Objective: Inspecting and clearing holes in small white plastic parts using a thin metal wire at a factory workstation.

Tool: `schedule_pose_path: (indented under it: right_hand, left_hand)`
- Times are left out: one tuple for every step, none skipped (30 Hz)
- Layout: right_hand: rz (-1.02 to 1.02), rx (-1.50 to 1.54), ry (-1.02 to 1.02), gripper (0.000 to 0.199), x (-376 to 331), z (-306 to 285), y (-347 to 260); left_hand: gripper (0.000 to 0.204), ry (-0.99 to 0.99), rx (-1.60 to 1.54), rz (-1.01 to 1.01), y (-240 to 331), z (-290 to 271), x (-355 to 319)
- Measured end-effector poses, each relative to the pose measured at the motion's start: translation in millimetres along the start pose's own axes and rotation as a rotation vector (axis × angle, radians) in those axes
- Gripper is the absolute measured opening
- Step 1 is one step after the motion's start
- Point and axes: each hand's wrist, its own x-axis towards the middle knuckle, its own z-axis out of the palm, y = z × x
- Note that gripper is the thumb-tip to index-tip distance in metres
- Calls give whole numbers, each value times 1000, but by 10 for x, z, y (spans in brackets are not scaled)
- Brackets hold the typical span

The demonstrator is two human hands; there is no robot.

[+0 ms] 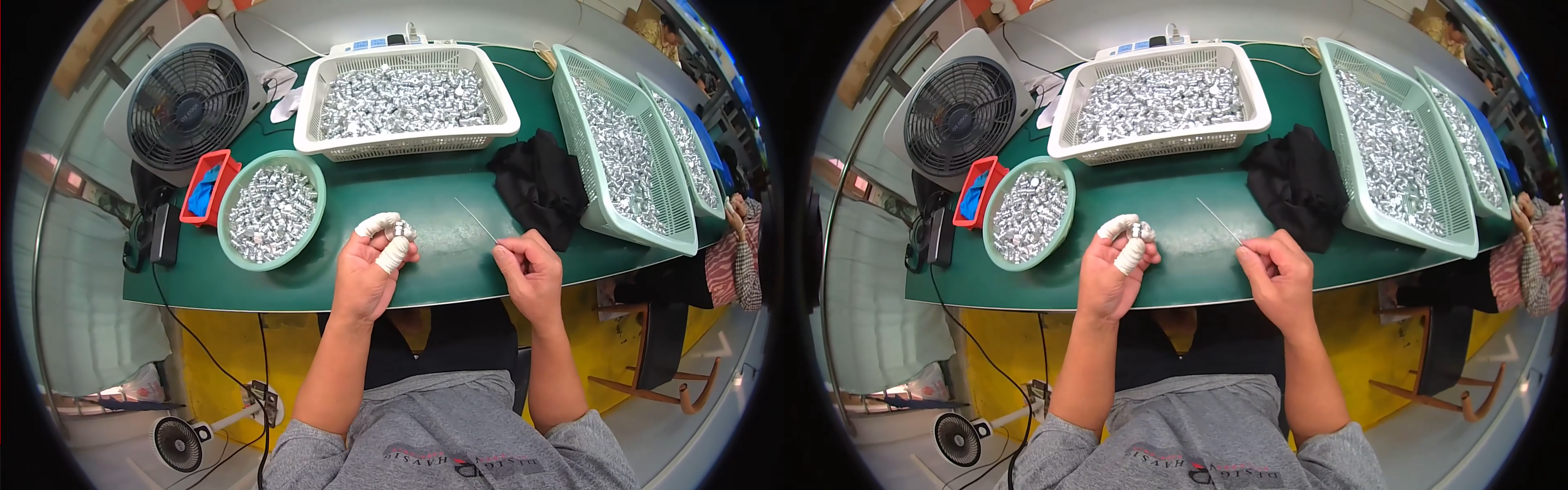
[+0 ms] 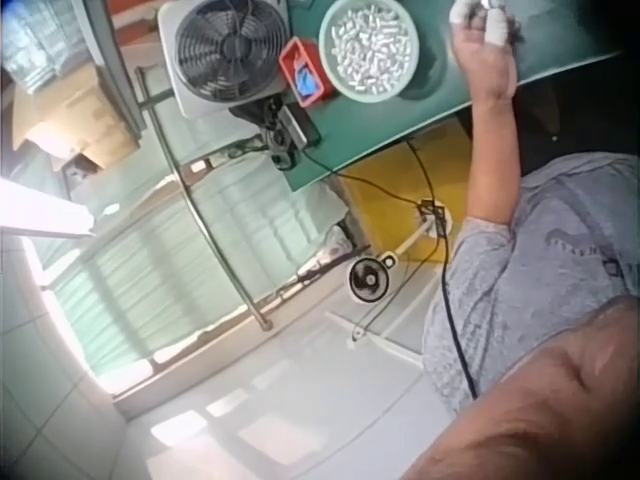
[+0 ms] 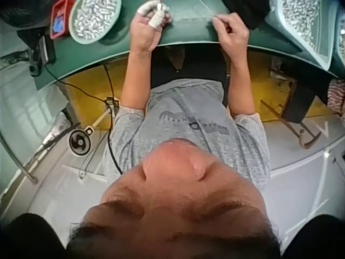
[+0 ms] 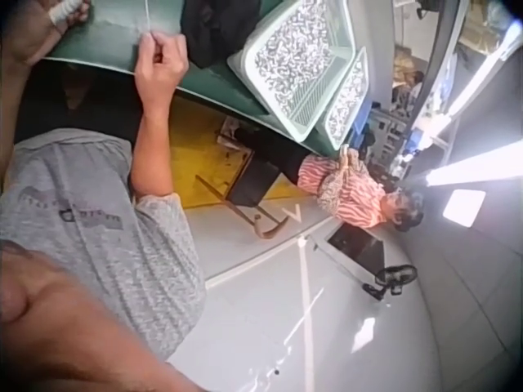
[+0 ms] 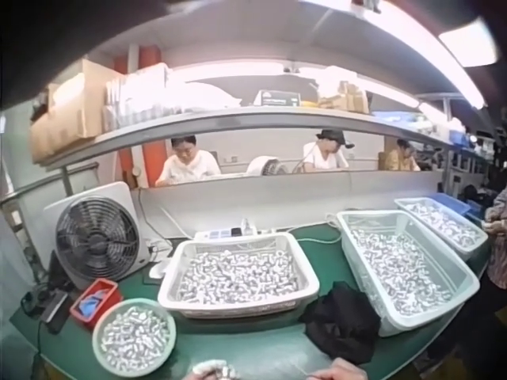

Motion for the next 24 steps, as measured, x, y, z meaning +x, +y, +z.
schedule_pose_path:
  right_hand:
    - [0, 1, -1, 4, 4, 3, 1]
    - [-3, -3, -4, 4, 7, 5, 2]
    - [-5, -6, -6, 4, 7, 7, 3]
    - [-8, -9, -8, 4, 7, 9, 3]
    - [-7, -8, -7, 4, 3, 9, 3]
    - [-11, -10, 1, 4, 4, 11, 3]
    - [-15, -11, 9, 3, 5, 13, 3]
    - [-19, -13, 17, 4, 5, 15, 3]
    - [-20, -10, 17, 4, 6, 17, 6]
    - [-23, -16, 15, 4, 7, 19, 12]
    - [-25, -23, 13, 4, 3, 18, 20]
    - [-27, -29, 11, 4, 0, 17, 24]
    - [-27, -28, 12, 4, -2, 16, 25]
    - [-29, -29, 14, 4, -3, 15, 24]
    - [-31, -30, 15, 4, -4, 14, 23]
    - [-32, -31, 17, 4, -6, 16, 22]
    - [-32, -29, 17, 4, -9, 17, 20]
    - [-28, -29, 16, 4, -11, 18, 17]
    - [-24, -29, 15, 4, -12, 18, 15]
    - [-21, -30, 14, 4, -14, 20, 16]
    - [-20, -29, 14, 4, -16, 19, 17]
    - [-24, -33, 14, 4, -17, 18, 19]
    - [-28, -36, 13, 4, -18, 18, 21]
    - [-32, -40, 12, 4, -20, 18, 23]
  left_hand:
    - [30, 2, 13, 13, -2, 5, -5]
    - [30, 3, 26, 25, -6, 10, -7]
    - [30, 3, 27, 25, -12, 16, -7]
    - [30, 7, 14, 39, -17, 22, -6]
    - [30, 12, 2, 53, -23, 27, -6]
    - [30, 16, -9, 68, -21, 31, -4]
    - [30, 16, -6, 70, -27, 28, -2]
    - [30, 13, 0, 79, -41, 18, 1]
    - [30, 10, 7, 89, -53, 6, 3]
    - [30, 8, 14, 99, -53, 0, 4]
    - [30, 7, 16, 99, -49, 0, 1]
    - [30, 12, 15, 88, -43, 1, -1]
    - [30, 16, 15, 77, -37, 2, -3]
    - [30, 20, 14, 65, -31, 4, -5]
    - [30, 20, 16, 66, -24, 10, -6]
    - [29, 21, -5, 58, -16, 17, -7]
    - [29, 22, -27, 50, -9, 24, -8]
    - [28, 24, -48, 42, -3, 27, -10]
    - [28, 24, -46, 42, 0, 25, -11]
    - [28, 16, -53, 39, 2, 22, -12]
    - [28, 8, -60, 35, 3, 19, -13]
    - [28, 1, -68, 31, 3, 16, -13]
    - [28, 1, -67, 30, 5, 8, -11]
    - [28, -13, -84, 19, 8, -5, -8]
